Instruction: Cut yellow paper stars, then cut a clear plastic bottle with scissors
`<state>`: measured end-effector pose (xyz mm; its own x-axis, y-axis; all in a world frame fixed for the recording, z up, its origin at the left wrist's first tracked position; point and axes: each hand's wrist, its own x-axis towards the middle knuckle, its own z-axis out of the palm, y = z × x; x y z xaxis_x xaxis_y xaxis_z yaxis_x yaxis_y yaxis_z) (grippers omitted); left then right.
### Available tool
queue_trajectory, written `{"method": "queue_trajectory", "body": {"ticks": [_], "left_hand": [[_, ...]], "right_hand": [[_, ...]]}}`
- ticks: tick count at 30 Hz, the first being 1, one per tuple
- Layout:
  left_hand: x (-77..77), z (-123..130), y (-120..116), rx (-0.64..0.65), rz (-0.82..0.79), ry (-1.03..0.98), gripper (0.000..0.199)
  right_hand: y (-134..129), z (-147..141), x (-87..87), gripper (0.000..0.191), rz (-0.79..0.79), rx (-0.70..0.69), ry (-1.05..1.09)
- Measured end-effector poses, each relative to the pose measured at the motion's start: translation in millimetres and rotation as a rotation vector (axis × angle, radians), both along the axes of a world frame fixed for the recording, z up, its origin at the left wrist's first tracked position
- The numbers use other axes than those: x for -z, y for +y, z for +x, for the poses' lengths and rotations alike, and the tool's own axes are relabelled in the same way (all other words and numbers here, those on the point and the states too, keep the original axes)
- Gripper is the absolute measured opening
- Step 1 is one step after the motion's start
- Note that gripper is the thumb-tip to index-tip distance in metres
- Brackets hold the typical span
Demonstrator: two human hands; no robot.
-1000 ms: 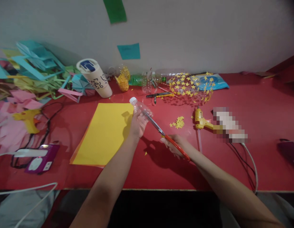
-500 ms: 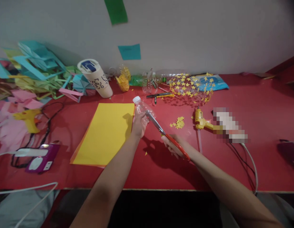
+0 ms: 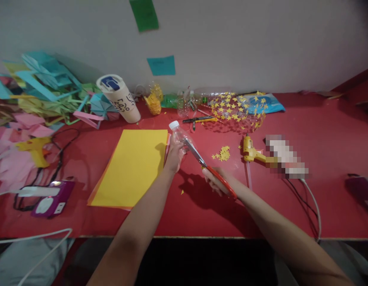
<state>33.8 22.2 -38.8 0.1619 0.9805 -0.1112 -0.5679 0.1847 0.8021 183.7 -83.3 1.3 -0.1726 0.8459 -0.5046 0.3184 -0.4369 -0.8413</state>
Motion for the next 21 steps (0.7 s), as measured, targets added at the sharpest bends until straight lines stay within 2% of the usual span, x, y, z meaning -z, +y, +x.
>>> {"method": "queue_trajectory", "body": {"ticks": [13,21], "left_hand": [[1.8,2.5,0.4,0.025,0.024,-0.013,0.069],[-0.3,3.1,-0.6,0.005,0.016,0.016,0.059]], "right_hand": [[-0.6,-3.7,-5.5,0.051,-0.062,0.077,-0.075],[0.0,-0.4,-0.8,0.058,-0.012,0.046,-0.01]]}}
